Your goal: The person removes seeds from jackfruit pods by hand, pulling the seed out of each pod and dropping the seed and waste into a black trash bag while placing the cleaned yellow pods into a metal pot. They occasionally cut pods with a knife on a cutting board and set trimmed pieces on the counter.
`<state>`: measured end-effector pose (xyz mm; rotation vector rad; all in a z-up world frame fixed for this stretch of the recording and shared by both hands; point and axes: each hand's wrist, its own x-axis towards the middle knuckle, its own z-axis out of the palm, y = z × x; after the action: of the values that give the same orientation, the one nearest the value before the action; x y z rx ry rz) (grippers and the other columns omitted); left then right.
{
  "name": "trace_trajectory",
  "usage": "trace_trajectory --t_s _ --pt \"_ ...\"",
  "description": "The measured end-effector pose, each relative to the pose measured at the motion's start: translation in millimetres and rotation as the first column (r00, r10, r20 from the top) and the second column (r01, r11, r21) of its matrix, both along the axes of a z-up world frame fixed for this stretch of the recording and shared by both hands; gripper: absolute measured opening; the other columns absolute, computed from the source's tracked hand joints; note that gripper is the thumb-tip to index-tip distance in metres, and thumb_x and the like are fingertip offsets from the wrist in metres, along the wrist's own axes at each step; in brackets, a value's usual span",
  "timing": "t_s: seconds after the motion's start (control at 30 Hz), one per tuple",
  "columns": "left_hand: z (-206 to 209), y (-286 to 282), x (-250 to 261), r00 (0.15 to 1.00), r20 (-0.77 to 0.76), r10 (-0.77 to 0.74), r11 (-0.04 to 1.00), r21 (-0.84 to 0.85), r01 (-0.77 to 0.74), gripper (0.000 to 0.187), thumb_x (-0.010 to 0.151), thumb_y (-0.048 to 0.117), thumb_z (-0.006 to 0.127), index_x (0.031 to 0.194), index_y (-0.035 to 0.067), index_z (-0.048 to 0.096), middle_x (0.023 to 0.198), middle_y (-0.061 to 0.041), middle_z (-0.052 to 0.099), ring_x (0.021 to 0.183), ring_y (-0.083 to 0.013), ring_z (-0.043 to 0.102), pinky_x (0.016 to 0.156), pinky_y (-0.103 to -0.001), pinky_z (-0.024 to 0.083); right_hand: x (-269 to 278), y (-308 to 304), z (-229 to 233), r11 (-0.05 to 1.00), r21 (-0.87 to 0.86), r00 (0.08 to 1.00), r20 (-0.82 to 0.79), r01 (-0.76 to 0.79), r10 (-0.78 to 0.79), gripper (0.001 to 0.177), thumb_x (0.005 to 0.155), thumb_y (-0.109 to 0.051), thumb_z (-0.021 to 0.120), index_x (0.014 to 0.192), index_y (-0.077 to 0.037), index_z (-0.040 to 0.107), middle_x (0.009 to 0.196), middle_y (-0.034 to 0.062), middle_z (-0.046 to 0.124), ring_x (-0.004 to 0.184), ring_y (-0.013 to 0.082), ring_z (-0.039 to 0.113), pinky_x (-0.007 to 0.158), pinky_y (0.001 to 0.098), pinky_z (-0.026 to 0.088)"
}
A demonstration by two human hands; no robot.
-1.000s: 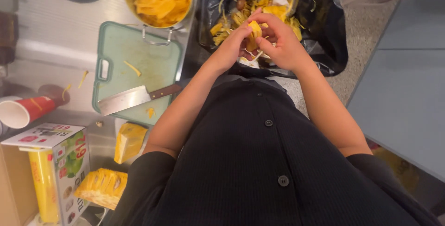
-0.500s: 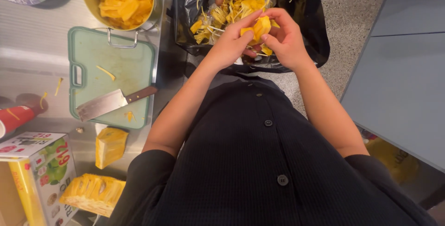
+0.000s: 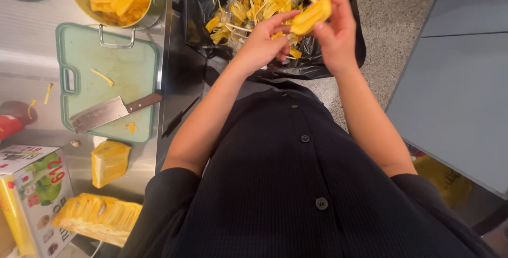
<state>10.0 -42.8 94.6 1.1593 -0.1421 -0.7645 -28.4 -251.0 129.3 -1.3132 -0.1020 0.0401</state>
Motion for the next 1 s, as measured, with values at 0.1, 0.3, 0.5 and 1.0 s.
trace_trajectory --t_s 0.1,0.3,0.5,1.0 --pt "-0.2 1.0 2.6 0.997 0.069 0.028 0.990 0.138 -0.038 0.061 0.095 0.000 0.052 0.155 0.010 0.044 0.145 -0.016 0.061 0.078 -0.0125 0.065 0.069 -0.028 0.061 -1.5 -12.6 4.6 0.982 0.187 0.998 -0.060 0.010 0.001 0.046 0.110 -0.014 0.065 0.148 -0.011 0.041 0.132 0.0088 0.059 0.121 0.0233 0.066 0.100 0.0441 0.061" --pt "-42.9 -10.2 -1.3 0.589 0.792 -0.158 0.809 0.446 -0.383 0.065 0.106 0.020 0.075 0.156 0.000 0.039 0.152 -0.030 0.045 0.132 -0.0457 0.053 0.108 -0.048 0.046 -0.6 -20.8 6.4 0.952 0.297 0.993 -0.115 0.068 -0.035 0.052 0.113 -0.022 0.064 0.156 -0.013 0.037 0.136 0.0109 0.060 0.119 0.0266 0.068 0.098 0.0456 0.062" --pt "23.6 -11.1 -3.9 0.896 0.425 0.131 0.963 0.161 -0.217 0.050 0.107 0.019 0.064 0.153 0.009 0.048 0.145 -0.015 0.067 0.130 -0.0312 0.071 0.111 -0.039 0.057 1.1 -9.6 13.8 0.975 0.199 0.962 -0.271 0.096 -0.039 0.052 0.114 -0.020 0.053 0.163 -0.011 0.036 0.140 0.0149 0.067 0.115 0.0243 0.073 0.095 0.0395 0.062" --pt "46.8 20.2 -12.9 0.616 0.784 -0.078 0.869 0.357 -0.344 0.058 0.092 0.006 0.071 0.148 0.012 0.056 0.140 -0.022 0.062 0.103 -0.0378 0.073 0.093 -0.038 0.061 17.7 14.3 9.1 0.969 -0.062 0.950 -0.223 -0.238 0.219 0.064 0.106 0.007 0.052 0.165 -0.003 0.031 0.142 0.0083 0.063 0.115 0.0139 0.068 0.096 0.0323 0.062"
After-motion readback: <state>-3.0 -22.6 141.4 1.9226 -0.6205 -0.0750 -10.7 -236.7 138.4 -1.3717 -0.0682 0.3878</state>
